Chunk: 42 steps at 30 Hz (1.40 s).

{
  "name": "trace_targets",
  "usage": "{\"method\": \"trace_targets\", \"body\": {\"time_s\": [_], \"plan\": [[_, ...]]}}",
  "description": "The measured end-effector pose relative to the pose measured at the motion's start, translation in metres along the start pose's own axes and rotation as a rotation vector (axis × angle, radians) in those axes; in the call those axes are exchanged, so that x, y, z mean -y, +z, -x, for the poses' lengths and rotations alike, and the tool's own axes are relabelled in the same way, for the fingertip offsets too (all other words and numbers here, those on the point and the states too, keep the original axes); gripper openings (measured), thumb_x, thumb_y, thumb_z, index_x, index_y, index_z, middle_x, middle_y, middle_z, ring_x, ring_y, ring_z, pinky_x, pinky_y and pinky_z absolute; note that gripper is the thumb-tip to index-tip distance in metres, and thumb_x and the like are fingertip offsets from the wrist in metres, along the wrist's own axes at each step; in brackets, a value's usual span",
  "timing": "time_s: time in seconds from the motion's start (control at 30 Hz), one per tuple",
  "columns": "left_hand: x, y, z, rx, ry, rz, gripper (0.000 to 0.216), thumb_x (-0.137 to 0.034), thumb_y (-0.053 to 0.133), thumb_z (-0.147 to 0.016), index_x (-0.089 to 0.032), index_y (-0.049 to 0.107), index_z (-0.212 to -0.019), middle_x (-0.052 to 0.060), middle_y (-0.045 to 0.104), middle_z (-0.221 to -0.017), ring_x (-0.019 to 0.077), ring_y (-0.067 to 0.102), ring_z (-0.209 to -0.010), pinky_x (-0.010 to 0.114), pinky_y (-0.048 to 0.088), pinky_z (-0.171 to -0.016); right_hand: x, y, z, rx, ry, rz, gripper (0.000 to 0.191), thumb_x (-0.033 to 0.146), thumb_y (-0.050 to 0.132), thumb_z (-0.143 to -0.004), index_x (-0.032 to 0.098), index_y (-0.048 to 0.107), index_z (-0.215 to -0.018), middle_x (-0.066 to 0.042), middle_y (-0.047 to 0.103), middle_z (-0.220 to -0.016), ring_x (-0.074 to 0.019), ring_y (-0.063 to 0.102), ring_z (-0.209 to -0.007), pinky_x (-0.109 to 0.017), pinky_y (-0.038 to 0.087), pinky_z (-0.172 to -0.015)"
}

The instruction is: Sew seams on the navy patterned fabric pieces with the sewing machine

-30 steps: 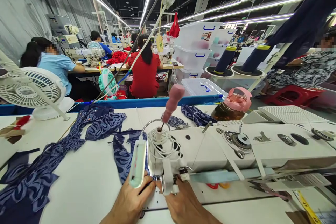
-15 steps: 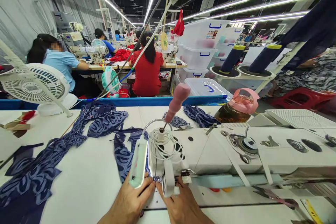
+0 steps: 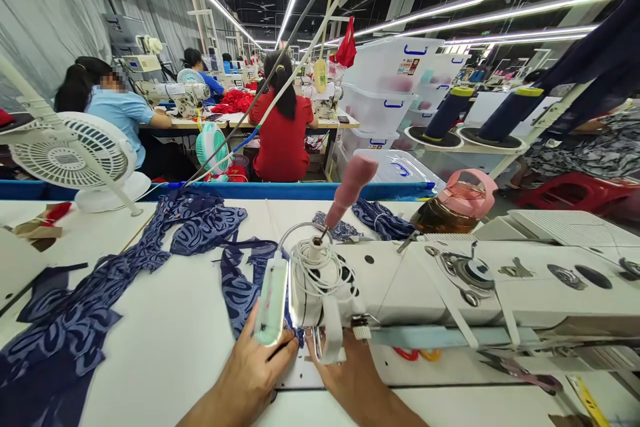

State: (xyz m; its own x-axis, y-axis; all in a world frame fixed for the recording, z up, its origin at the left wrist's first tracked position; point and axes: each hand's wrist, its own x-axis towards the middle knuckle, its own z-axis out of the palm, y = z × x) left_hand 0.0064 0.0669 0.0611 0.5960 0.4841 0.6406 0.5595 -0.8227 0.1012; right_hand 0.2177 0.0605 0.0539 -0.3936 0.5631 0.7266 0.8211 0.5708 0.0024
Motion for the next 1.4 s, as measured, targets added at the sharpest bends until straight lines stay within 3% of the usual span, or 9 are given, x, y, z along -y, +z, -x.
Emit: {"method": "trace_targets", "body": {"time_s": [0.13, 0.43, 0.7, 0.93, 1.07, 1.27, 1.4], "plan": [[0.002, 0.004, 0.006, 0.059, -0.002, 0.004, 0.048, 0.008, 0.041, -0.077, -0.012, 0.064, -0.114, 0.008, 0.072, -0.099, 0.0206, 0.067, -0.098, 0.042, 0.063, -0.087, -0.001, 0.004, 0.004, 0.025, 0.016, 0.036, 0.016, 0.009, 0.060, -0.091, 0.019, 0.072, -0.094, -0.007, 0.069, -0.080, -0.0208, 0.065, -0.075, -0.030, 0.054, -0.070], [0.003, 0.006, 0.008, 0.062, -0.010, 0.033, 0.053, 0.010, 0.040, -0.070, -0.011, 0.063, -0.114, 0.009, 0.072, -0.101, 0.0225, 0.067, -0.098, 0.038, 0.065, -0.078, -0.008, 0.008, 0.013, 0.179, -0.072, -0.035, 0.031, 0.000, 0.060, -0.086, 0.024, 0.072, -0.103, -0.004, 0.074, -0.087, -0.0192, 0.068, -0.073, -0.030, 0.053, -0.069], [0.003, 0.004, 0.007, 0.063, -0.015, 0.018, 0.048, 0.008, 0.040, -0.075, -0.011, 0.060, -0.115, 0.010, 0.071, -0.100, 0.0224, 0.067, -0.098, 0.039, 0.065, -0.078, -0.010, 0.014, 0.014, 0.137, 0.009, -0.116, 0.016, 0.012, 0.059, -0.092, 0.023, 0.071, -0.091, -0.002, 0.071, -0.078, -0.0188, 0.066, -0.070, -0.030, 0.052, -0.067], [0.003, 0.005, 0.010, 0.079, -0.015, 0.042, 0.050, 0.008, 0.042, -0.072, -0.009, 0.060, -0.116, 0.010, 0.071, -0.102, 0.0239, 0.067, -0.101, 0.045, 0.064, -0.083, -0.011, 0.020, 0.022, 0.134, -0.001, -0.128, 0.015, 0.014, 0.061, -0.091, 0.022, 0.072, -0.097, -0.005, 0.072, -0.088, -0.0207, 0.068, -0.079, -0.033, 0.055, -0.076], [0.002, 0.011, 0.016, 0.068, -0.032, 0.048, 0.054, 0.006, 0.042, -0.071, -0.008, 0.061, -0.119, 0.012, 0.071, -0.105, 0.0279, 0.064, -0.107, 0.050, 0.063, -0.084, -0.009, 0.015, 0.017, 0.141, -0.066, -0.117, 0.021, 0.007, 0.059, -0.091, 0.021, 0.072, -0.099, -0.004, 0.072, -0.087, -0.0205, 0.069, -0.079, -0.034, 0.055, -0.077], [0.003, 0.013, 0.017, 0.082, -0.040, 0.048, 0.057, 0.008, 0.041, -0.071, -0.009, 0.061, -0.121, 0.013, 0.071, -0.107, 0.0266, 0.064, -0.109, 0.051, 0.062, -0.088, -0.011, 0.012, 0.020, 0.172, -0.189, -0.013, 0.025, 0.003, 0.062, -0.087, 0.020, 0.072, -0.103, -0.007, 0.072, -0.090, -0.0215, 0.069, -0.080, -0.036, 0.056, -0.079], [0.004, 0.008, 0.013, 0.105, -0.024, 0.029, 0.056, 0.009, 0.042, -0.071, -0.007, 0.062, -0.120, 0.014, 0.071, -0.106, 0.0275, 0.065, -0.108, 0.050, 0.063, -0.087, -0.011, 0.012, 0.022, 0.214, -0.223, 0.028, 0.027, 0.000, 0.063, -0.083, 0.017, 0.071, -0.103, -0.008, 0.072, -0.085, -0.0226, 0.069, -0.075, -0.036, 0.058, -0.071]]}}
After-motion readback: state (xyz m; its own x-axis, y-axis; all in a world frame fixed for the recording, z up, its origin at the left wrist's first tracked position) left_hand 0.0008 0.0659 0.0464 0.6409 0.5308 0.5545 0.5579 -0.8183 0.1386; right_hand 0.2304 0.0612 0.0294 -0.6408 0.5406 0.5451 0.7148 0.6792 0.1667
